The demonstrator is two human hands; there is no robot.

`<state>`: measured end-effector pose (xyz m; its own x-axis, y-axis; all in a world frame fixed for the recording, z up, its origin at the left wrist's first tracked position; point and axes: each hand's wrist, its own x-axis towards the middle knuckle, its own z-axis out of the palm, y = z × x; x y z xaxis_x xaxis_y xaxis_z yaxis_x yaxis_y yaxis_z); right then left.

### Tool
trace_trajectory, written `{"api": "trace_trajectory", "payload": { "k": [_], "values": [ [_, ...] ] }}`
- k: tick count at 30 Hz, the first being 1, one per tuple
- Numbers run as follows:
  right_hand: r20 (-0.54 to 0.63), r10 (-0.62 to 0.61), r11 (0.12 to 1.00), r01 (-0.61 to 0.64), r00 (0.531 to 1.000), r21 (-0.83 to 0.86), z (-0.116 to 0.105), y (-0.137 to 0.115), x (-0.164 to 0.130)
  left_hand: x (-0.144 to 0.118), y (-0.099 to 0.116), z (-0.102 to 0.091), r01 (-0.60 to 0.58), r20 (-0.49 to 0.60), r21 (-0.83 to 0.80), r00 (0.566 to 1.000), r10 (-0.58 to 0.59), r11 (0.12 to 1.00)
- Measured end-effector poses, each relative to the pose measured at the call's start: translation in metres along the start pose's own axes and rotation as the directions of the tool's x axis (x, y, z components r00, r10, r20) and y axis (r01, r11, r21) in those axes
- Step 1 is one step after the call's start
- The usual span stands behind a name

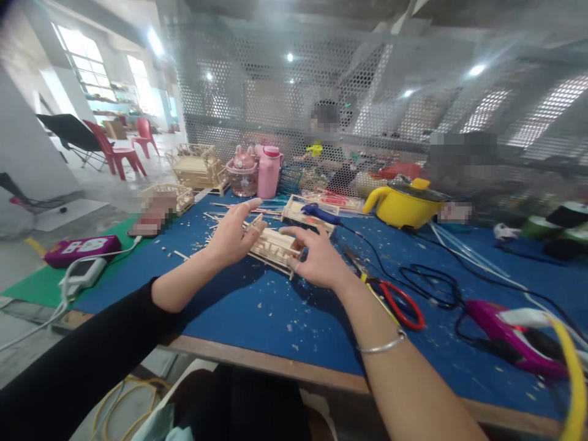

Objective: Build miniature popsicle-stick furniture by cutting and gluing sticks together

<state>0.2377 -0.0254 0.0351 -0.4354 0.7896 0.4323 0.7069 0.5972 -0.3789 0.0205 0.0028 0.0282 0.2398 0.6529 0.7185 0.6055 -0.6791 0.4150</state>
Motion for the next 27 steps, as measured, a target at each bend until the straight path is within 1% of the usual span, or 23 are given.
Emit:
{"api": "trace_trajectory", "payload": {
  "k": [2, 4, 6, 8, 11, 14, 20, 23, 27],
  "values": [
    [-0.005, -0.003, 1.000, 0.003, 1.000, -0.006, -0.003, 0.001, -0.002, -0.004, -0.002, 0.004, 0.114, 0.007, -0.058, 0.993, -0.114, 0.992],
    [-0.008, 0.021, 1.000, -0.021, 1.000, -0.002, -0.006, 0.003, -0.004, -0.007, -0.001, 0.008, 0.208, 0.060, -0.127, 0.978, -0.201, 0.970],
    [-0.010, 0.051, 0.999, -0.051, 0.999, -0.001, -0.008, 0.005, -0.007, -0.009, 0.003, 0.011, 0.271, 0.114, -0.186, 0.961, -0.253, 0.944],
    [-0.014, 0.059, 0.998, -0.059, 0.998, -0.007, -0.008, 0.005, -0.009, -0.009, 0.006, 0.013, 0.309, 0.132, -0.217, 0.949, -0.286, 0.926],
    [-0.012, 0.062, 0.998, -0.062, 0.998, -0.012, -0.007, 0.003, -0.009, -0.009, 0.008, 0.013, 0.326, 0.128, -0.236, 0.944, -0.303, 0.916],
    [0.010, 0.100, 0.995, -0.100, 0.995, -0.002, -0.007, -0.001, -0.009, -0.008, 0.006, 0.014, 0.324, 0.140, -0.244, 0.944, -0.297, 0.914],
    [0.110, 0.106, 0.994, -0.101, 0.988, -0.045, -0.011, -0.003, -0.009, -0.009, 0.002, 0.019, 0.297, 0.075, -0.234, 0.955, -0.287, 0.926],
    [0.111, 0.104, 0.994, -0.098, 0.988, -0.053, -0.012, -0.003, -0.010, -0.009, 0.000, 0.020, 0.291, 0.057, -0.224, 0.957, -0.285, 0.930],
    [0.084, 0.115, 0.993, -0.114, 0.990, -0.018, -0.011, -0.003, -0.012, -0.009, -0.003, 0.022, 0.319, 0.060, -0.224, 0.948, -0.313, 0.921]
  ]
}}
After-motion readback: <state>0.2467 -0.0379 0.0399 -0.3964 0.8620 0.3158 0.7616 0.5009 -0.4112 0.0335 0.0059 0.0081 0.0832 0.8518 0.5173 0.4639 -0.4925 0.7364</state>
